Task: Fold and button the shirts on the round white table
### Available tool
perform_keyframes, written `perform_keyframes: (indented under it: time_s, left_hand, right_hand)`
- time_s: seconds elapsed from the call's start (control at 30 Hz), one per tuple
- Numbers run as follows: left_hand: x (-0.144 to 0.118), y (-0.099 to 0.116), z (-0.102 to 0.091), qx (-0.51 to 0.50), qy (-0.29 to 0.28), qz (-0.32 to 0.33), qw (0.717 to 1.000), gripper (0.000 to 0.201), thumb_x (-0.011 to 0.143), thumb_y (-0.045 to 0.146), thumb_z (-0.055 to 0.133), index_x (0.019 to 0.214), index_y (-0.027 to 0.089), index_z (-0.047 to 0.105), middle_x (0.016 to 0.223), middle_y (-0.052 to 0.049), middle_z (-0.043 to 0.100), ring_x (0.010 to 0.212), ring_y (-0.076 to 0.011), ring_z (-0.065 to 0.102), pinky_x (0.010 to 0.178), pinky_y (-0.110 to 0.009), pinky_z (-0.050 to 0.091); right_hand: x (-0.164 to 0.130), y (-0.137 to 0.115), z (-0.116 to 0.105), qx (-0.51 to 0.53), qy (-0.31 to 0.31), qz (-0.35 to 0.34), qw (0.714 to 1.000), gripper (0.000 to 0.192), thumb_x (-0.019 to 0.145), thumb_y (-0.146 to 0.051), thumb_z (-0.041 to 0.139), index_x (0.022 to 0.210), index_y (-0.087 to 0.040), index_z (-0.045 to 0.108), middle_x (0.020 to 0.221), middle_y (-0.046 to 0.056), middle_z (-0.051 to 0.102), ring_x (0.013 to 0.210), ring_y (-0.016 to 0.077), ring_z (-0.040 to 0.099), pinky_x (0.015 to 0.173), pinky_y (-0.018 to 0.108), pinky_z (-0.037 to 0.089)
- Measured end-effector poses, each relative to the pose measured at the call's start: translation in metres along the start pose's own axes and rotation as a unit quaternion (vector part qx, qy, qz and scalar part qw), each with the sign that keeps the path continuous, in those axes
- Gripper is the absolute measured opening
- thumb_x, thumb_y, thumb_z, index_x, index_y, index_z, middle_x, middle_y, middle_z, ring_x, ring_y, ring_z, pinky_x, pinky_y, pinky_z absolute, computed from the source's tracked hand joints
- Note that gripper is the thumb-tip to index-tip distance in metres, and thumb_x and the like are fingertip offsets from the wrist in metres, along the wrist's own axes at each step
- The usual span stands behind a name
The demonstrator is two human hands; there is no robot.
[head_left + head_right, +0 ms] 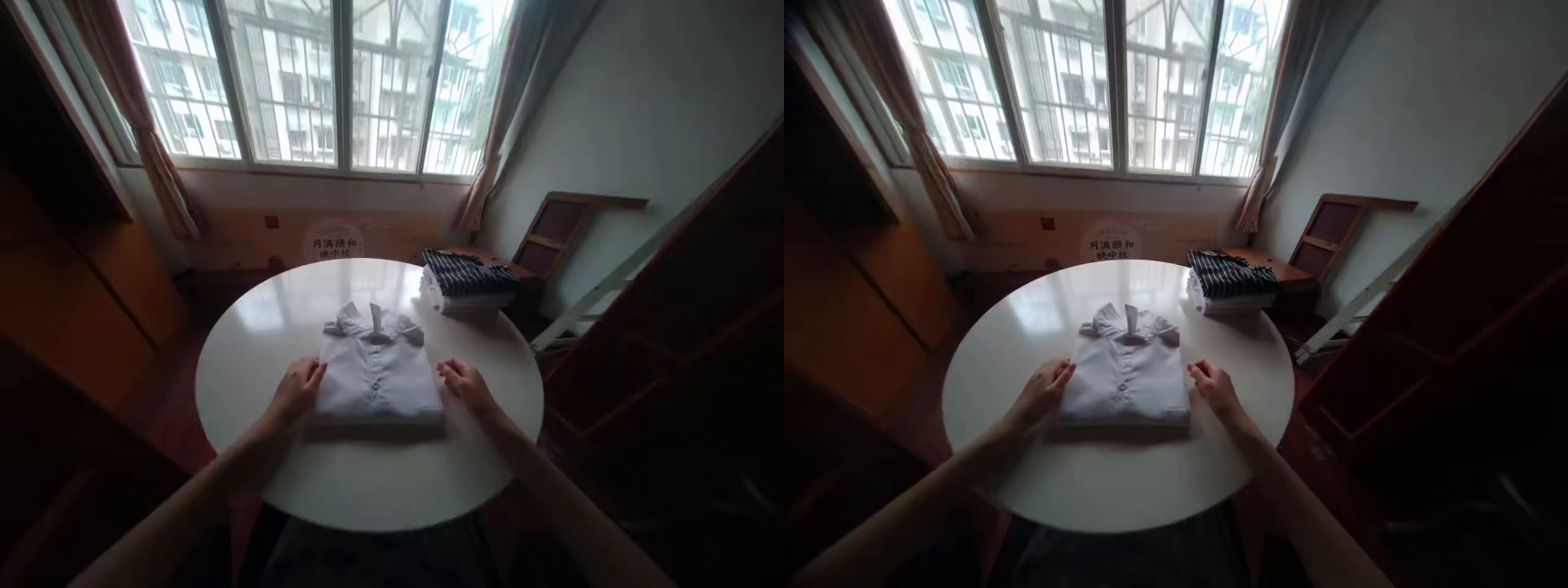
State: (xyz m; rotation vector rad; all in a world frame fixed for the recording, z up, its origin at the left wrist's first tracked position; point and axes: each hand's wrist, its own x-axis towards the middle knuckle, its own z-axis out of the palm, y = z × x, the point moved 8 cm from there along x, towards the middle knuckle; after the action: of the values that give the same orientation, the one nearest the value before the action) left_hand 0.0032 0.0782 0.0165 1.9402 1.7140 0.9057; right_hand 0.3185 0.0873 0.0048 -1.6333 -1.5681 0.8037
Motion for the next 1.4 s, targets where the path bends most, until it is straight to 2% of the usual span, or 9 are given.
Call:
perform_keyframes:
  time_s: [0.2,0.33,0.47,0.6,0.77,0.93,1.07,1.23,1.4]
  left_hand:
    - [-0.027,-0.005,0.005,-0.090,-0.049,0.004,0.995,0.036,0.078,0.050,0.040,0.073,0.017,0.054,0.079,-0.004,0.057,0.073,-0.0183,0.053,0.068,-0.028,0.042]
    - [-0.041,-0.007,0.009,-0.211,-0.122,-0.028,0.970,0.033,0.079,0.044,0.044,0.086,0.015,0.058,0.080,-0.004,0.061,0.073,-0.0175,0.055,0.065,-0.025,0.043]
    - [-0.044,-0.008,0.009,-0.277,-0.148,-0.042,0.949,0.033,0.079,0.034,0.044,0.102,0.015,0.058,0.091,-0.007,0.063,0.086,-0.0210,0.057,0.073,-0.029,0.045]
    - [-0.045,0.000,0.010,-0.210,-0.158,0.005,0.965,0.033,0.075,0.030,0.047,0.103,0.016,0.058,0.095,-0.008,0.062,0.083,-0.0205,0.058,0.072,-0.030,0.046]
    - [-0.044,0.002,-0.002,-0.012,-0.042,0.030,0.999,0.025,0.070,0.025,0.050,0.090,0.016,0.061,0.085,-0.006,0.059,0.077,-0.0192,0.055,0.071,-0.031,0.045]
    - [-0.044,-0.004,0.006,-0.056,-0.089,0.025,0.994,0.026,0.072,0.026,0.050,0.093,0.016,0.061,0.082,-0.004,0.061,0.071,-0.0165,0.054,0.068,-0.027,0.044]
    - [-0.047,-0.003,0.007,-0.182,-0.129,0.006,0.975,0.039,0.077,0.034,0.049,0.110,0.016,0.056,0.095,-0.006,0.061,0.078,-0.0173,0.056,0.068,-0.025,0.044]
    - [-0.052,0.005,0.011,-0.313,-0.171,-0.067,0.932,0.048,0.076,0.035,0.050,0.121,0.017,0.050,0.101,-0.008,0.062,0.087,-0.0219,0.057,0.070,-0.027,0.046]
    - [-0.038,-0.011,0.020,-0.422,-0.143,-0.139,0.884,0.061,0.070,0.030,0.053,0.128,0.016,0.041,0.093,-0.008,0.065,0.076,-0.0190,0.060,0.066,-0.027,0.047]
  right_hand:
    - [-0.034,-0.008,0.012,-0.041,-0.080,-0.030,0.995,0.034,0.070,-0.051,0.053,0.066,-0.017,0.057,0.059,0.000,0.056,0.056,0.0133,0.049,0.053,0.024,0.037]
    - [-0.041,-0.009,0.010,-0.008,-0.091,-0.052,0.994,0.031,0.072,-0.047,0.055,0.074,-0.017,0.059,0.068,0.002,0.060,0.061,0.0144,0.052,0.056,0.024,0.039]
    - [-0.042,-0.010,0.009,-0.017,-0.080,-0.064,0.995,0.029,0.075,-0.044,0.052,0.075,-0.017,0.060,0.071,0.003,0.061,0.065,0.0151,0.053,0.059,0.025,0.039]
    - [-0.044,-0.011,0.008,-0.042,-0.066,-0.078,0.994,0.028,0.078,-0.043,0.049,0.075,-0.018,0.059,0.071,0.002,0.061,0.066,0.0159,0.054,0.062,0.026,0.039]
    - [-0.049,-0.017,0.007,-0.065,-0.066,-0.113,0.989,0.026,0.077,-0.043,0.053,0.075,-0.018,0.059,0.081,0.004,0.059,0.069,0.0155,0.054,0.064,0.027,0.041]
    - [-0.052,-0.017,0.005,-0.065,-0.046,-0.123,0.989,0.024,0.078,-0.040,0.054,0.074,-0.018,0.061,0.101,0.007,0.056,0.080,0.0166,0.055,0.073,0.029,0.044]
    - [-0.051,-0.012,0.004,-0.039,-0.034,-0.110,0.993,0.024,0.077,-0.041,0.055,0.073,-0.018,0.061,0.104,0.007,0.055,0.081,0.0167,0.056,0.074,0.029,0.045]
    - [-0.051,-0.012,0.006,-0.048,-0.027,-0.112,0.992,0.024,0.077,-0.042,0.055,0.074,-0.018,0.060,0.083,0.004,0.057,0.071,0.0157,0.054,0.066,0.028,0.043]
    - [-0.052,-0.014,0.007,-0.063,-0.024,-0.114,0.991,0.025,0.077,-0.043,0.053,0.073,-0.018,0.060,0.078,0.003,0.056,0.067,0.0146,0.053,0.063,0.027,0.042]
